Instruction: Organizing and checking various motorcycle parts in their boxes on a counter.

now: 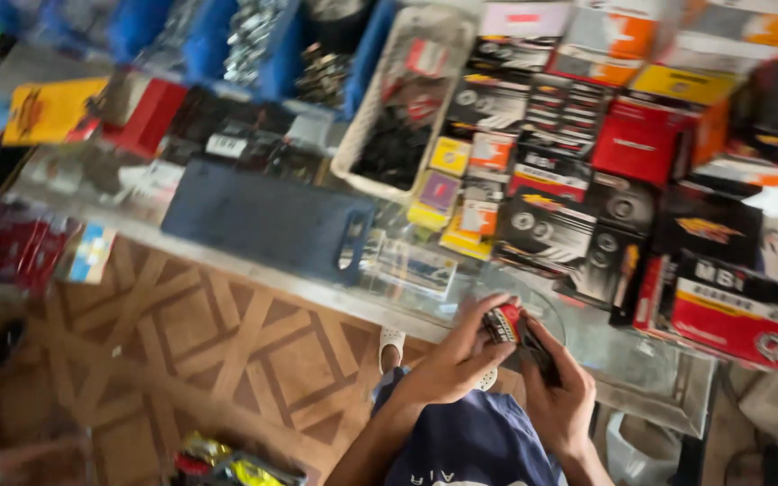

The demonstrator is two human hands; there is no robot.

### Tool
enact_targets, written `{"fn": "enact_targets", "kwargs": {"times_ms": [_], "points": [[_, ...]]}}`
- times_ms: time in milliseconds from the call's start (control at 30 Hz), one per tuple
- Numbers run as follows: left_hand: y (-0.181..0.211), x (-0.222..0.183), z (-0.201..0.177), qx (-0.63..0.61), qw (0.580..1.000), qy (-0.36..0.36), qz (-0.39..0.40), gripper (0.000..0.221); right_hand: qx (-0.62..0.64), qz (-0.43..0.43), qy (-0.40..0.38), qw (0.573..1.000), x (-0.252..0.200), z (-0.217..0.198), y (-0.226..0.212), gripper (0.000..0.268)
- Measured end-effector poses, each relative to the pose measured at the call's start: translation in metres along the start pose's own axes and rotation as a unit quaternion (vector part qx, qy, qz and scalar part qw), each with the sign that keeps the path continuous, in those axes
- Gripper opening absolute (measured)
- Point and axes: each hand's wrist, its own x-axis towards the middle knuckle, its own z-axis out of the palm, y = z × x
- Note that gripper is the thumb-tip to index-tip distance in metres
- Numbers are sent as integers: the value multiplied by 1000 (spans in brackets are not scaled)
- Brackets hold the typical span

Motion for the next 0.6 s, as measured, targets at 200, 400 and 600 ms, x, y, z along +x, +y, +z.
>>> {"fn": "enact_targets", "kwargs": {"times_ms": [200, 400, 600], "points": [[-17, -11, -13, -140, 987, 58, -52, 65, -56, -48, -4, 997, 5, 2, 5, 53], [-15, 10, -32, -61, 998, 16, -21, 68, -101, -52, 23, 993, 8, 5, 21, 55], [-2, 32, -31, 94, 991, -65, -65, 68, -83, -46, 106, 990, 2, 5, 9, 55]]}}
